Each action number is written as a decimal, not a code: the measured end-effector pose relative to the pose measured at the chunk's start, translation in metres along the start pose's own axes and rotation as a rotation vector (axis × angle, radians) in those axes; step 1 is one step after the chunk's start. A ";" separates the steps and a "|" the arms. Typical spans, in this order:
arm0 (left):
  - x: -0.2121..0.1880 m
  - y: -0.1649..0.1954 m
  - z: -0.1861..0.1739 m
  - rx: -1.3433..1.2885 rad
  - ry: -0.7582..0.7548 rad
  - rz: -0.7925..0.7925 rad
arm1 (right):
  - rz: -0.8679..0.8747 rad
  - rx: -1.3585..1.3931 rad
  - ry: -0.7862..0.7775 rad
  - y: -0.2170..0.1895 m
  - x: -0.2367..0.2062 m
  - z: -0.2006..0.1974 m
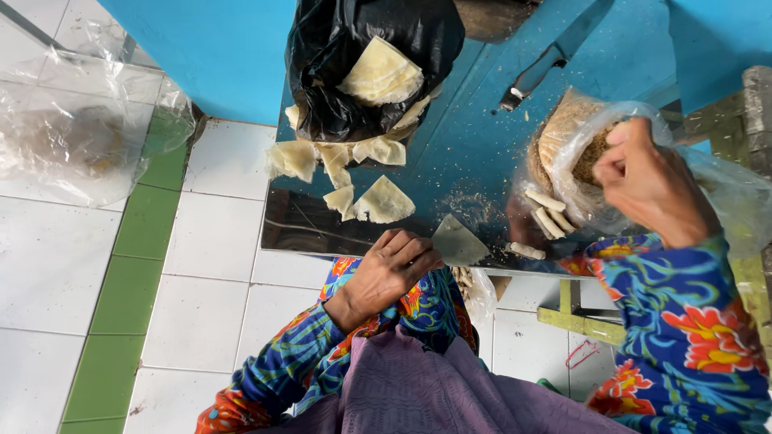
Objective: The person sits at a table folding small triangular dough pieces around a pinch of brown filling taken from a plastic-lined basket, pinching the edges closed by hand and placing the finished folded pastry on the table with the others.
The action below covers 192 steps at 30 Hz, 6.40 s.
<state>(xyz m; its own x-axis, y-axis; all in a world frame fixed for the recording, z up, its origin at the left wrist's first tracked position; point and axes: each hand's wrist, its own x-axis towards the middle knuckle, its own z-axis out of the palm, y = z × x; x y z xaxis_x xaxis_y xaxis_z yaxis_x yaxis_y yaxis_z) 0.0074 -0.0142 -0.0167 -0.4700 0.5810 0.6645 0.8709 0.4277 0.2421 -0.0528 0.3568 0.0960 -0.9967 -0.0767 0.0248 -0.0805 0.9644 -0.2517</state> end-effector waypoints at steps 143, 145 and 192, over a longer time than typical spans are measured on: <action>0.058 -0.018 -0.001 -0.809 0.073 -0.820 | -0.101 0.337 0.267 -0.034 -0.124 0.102; 0.055 -0.020 0.000 -0.683 0.067 -0.821 | -0.188 0.564 0.237 -0.031 -0.174 0.123; 0.029 0.002 -0.002 -0.001 -0.087 -0.130 | -0.269 0.564 0.157 -0.097 -0.081 0.104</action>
<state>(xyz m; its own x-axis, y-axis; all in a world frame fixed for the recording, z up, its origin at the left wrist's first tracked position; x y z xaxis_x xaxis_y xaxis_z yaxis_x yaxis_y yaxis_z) -0.0044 0.0023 0.0048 -0.5896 0.5784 0.5638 0.8020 0.5024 0.3232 0.0350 0.2436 0.0179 -0.9324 -0.2179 0.2884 -0.3600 0.6323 -0.6860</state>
